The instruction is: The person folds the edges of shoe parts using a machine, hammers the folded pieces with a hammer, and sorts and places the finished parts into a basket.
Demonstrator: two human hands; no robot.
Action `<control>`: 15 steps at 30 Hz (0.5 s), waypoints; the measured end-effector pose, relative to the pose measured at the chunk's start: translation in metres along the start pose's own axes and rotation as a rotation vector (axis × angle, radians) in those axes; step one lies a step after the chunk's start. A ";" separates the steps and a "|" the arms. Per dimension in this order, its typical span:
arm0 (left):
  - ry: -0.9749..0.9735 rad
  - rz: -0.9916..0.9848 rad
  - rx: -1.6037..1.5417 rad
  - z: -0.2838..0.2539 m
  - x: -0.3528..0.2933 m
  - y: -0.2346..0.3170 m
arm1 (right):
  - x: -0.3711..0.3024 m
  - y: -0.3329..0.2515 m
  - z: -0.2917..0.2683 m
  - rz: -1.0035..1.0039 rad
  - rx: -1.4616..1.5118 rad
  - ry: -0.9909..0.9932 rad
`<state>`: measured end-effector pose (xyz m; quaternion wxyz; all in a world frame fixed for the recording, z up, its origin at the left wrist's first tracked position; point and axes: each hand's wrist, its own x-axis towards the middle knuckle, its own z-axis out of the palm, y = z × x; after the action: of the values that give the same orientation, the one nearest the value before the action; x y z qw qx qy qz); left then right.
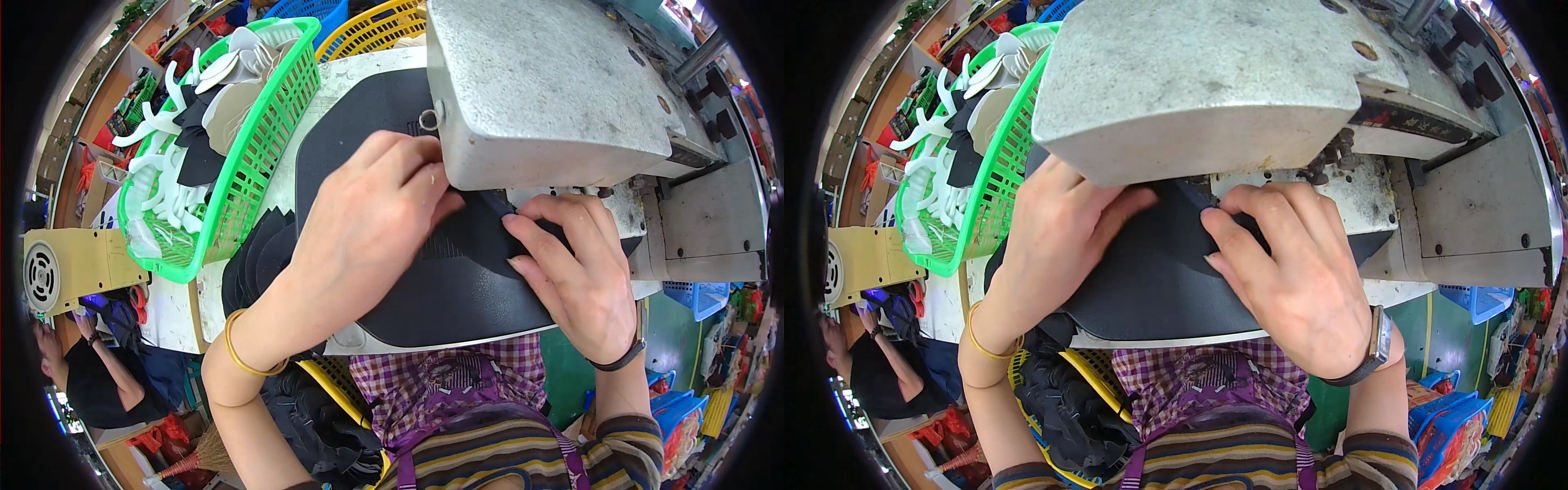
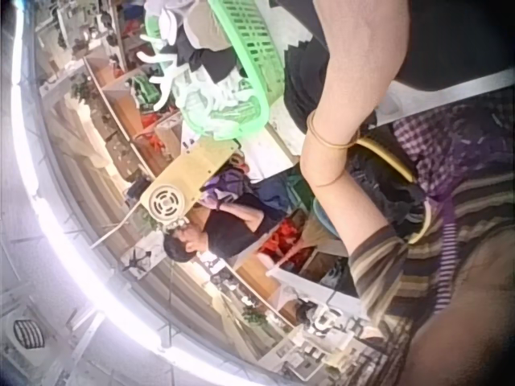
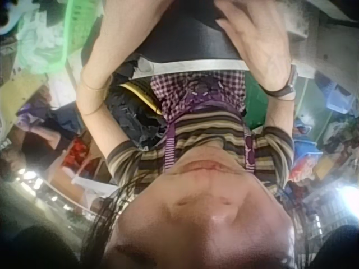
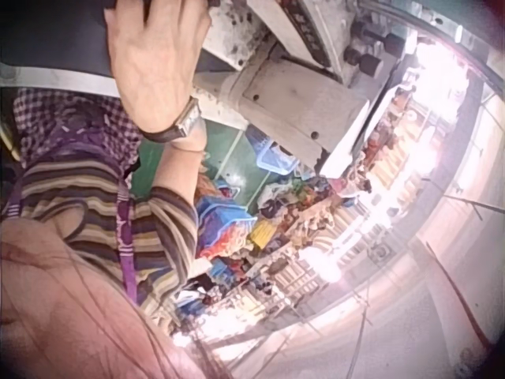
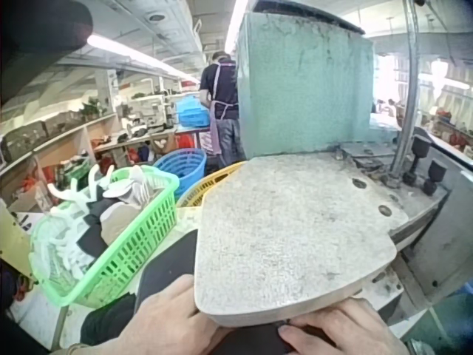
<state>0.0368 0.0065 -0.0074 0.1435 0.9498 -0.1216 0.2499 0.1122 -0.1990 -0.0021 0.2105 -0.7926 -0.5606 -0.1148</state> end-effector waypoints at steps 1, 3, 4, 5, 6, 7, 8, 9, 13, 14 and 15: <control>-0.007 0.005 0.019 -0.001 -0.001 0.002 | 0.001 -0.001 0.000 -0.006 0.009 0.007; -0.017 0.009 0.040 -0.001 -0.002 0.002 | 0.004 -0.003 0.002 0.013 0.016 -0.001; -0.016 0.019 0.073 -0.001 -0.002 0.001 | 0.006 -0.004 0.003 0.014 0.030 -0.003; -0.010 0.026 0.111 -0.001 -0.002 0.000 | 0.007 -0.005 0.003 0.021 0.042 0.006; -0.014 0.028 0.108 0.000 -0.001 -0.001 | 0.008 -0.006 0.004 0.038 0.045 0.013; 0.013 0.016 0.081 0.001 -0.001 -0.003 | 0.009 -0.006 0.005 0.026 0.051 0.013; 0.014 -0.009 0.053 0.001 -0.001 -0.003 | 0.009 -0.007 0.005 0.055 0.063 0.031; 0.043 0.005 0.051 0.002 -0.001 -0.004 | 0.010 -0.007 0.006 0.086 0.074 0.048; -0.005 0.004 0.028 0.000 -0.004 -0.001 | 0.010 -0.005 0.006 0.085 0.075 0.048; -0.010 0.025 0.038 0.000 -0.004 -0.001 | 0.010 -0.004 0.007 0.053 0.066 0.042; -0.015 0.010 0.029 -0.001 -0.004 0.000 | 0.010 -0.003 0.007 0.033 0.056 0.039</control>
<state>0.0329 0.0075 -0.0092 0.1276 0.9530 -0.1240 0.2453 0.1124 -0.1868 -0.0033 0.2455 -0.7932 -0.5461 -0.1107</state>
